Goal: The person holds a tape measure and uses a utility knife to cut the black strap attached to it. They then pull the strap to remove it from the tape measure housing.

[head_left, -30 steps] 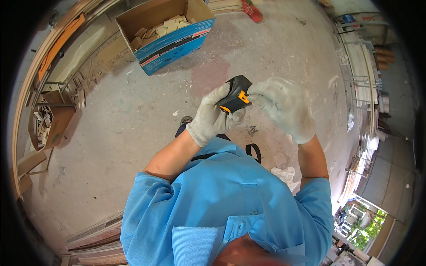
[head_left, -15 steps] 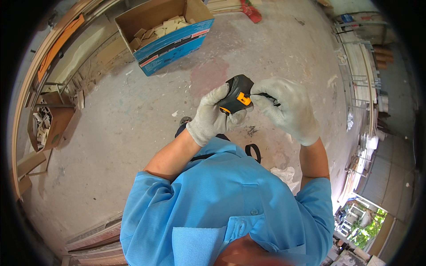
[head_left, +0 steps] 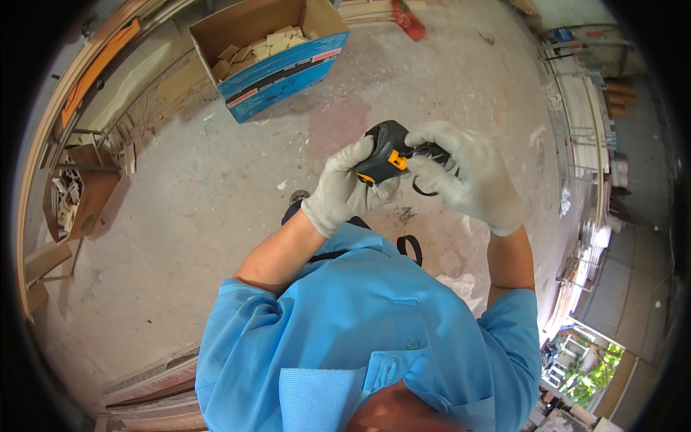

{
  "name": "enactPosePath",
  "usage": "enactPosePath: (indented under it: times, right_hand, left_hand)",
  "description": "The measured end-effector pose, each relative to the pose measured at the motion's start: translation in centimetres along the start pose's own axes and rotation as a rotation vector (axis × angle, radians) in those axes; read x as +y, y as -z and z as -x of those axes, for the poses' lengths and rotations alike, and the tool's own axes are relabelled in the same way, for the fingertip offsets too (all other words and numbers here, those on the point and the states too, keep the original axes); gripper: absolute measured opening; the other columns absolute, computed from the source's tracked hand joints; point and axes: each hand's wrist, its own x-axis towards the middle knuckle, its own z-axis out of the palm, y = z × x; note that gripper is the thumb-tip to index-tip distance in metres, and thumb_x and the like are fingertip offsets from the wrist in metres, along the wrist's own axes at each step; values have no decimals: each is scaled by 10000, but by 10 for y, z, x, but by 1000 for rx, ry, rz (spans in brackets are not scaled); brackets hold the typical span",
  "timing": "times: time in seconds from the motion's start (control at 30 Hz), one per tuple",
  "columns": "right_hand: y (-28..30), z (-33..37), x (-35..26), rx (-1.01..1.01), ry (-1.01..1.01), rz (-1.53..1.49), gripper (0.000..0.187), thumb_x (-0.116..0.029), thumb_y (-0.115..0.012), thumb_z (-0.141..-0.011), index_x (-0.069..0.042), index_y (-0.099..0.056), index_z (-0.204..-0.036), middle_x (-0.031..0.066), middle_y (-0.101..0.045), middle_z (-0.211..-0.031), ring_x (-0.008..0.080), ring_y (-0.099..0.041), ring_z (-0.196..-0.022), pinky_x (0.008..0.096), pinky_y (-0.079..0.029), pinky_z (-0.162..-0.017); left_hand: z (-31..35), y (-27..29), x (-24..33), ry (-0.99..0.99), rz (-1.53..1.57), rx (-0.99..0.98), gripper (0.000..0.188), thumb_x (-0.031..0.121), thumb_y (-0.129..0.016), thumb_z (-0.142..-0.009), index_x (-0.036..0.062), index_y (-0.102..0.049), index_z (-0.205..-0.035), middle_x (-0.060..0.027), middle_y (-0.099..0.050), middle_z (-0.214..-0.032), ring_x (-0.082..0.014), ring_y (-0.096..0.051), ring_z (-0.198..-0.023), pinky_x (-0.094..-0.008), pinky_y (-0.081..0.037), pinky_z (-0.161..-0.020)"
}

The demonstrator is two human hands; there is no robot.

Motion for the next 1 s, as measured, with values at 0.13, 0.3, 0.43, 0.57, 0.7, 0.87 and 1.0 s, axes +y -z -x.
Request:
enactPosePath:
  times: [0.13,0.3,0.43,0.57,0.7,0.87,1.0]
  right_hand:
    - [-1,-2,5,-26,17,98,151,-23,-777,-878,-24,-729,-1021,83,-742,-887,147,-717,-722,271,-559,-615]
    - [-10,-3,16,43,144,73,184,-68,-788,-866,-41,-738,-1042,102,-740,-919,189,-709,-710,294,-565,-631]
    - [-7,-6,13,111,201,97,305,-155,-830,-813,-86,-741,-1097,89,-733,-1031,253,-705,-811,345,-576,-709]
    - [7,-5,-1,214,263,339,453,-117,-884,-731,-73,-734,-1155,100,-732,-1085,304,-701,-935,394,-566,-857]
    - [13,6,-12,360,333,456,392,-126,-871,-742,-113,-736,-1110,55,-735,-1029,297,-686,-900,388,-539,-827]
    - [-12,17,-8,237,304,507,377,-82,-839,-690,-169,-735,-1042,-2,-710,-1033,217,-676,-897,382,-526,-754]
    - [-28,13,4,339,344,526,324,-97,-827,-709,-148,-732,-1015,3,-705,-974,207,-685,-845,369,-531,-726]
  left_hand:
    - [1,1,1,14,28,-15,589,417,-626,-1018,-12,-504,-1401,-305,-609,-1199,-304,-715,-788,-310,-642,-637]
    - [1,1,-1,16,24,-20,583,417,-625,-1019,-14,-510,-1394,-279,-641,-1097,-305,-714,-769,-332,-634,-628]
    - [0,1,-1,-14,59,-68,581,405,-639,-1014,-13,-508,-1397,-273,-646,-1103,-307,-717,-771,-336,-633,-632]
    - [-1,0,0,-47,39,-35,595,412,-652,-1009,-14,-505,-1397,-260,-642,-1149,-315,-719,-776,-349,-640,-661]
    - [-2,-2,2,-55,45,-112,595,397,-674,-1001,-12,-505,-1399,-245,-633,-1194,-331,-727,-850,-368,-654,-731]
    - [-1,-5,1,-71,82,-88,551,304,-711,-989,9,-508,-1409,-217,-638,-1230,-339,-717,-1023,-387,-658,-846]
    - [-3,-10,0,-188,-64,-52,541,271,-699,-991,65,-470,-1436,-190,-626,-1250,-317,-718,-969,-393,-643,-806]
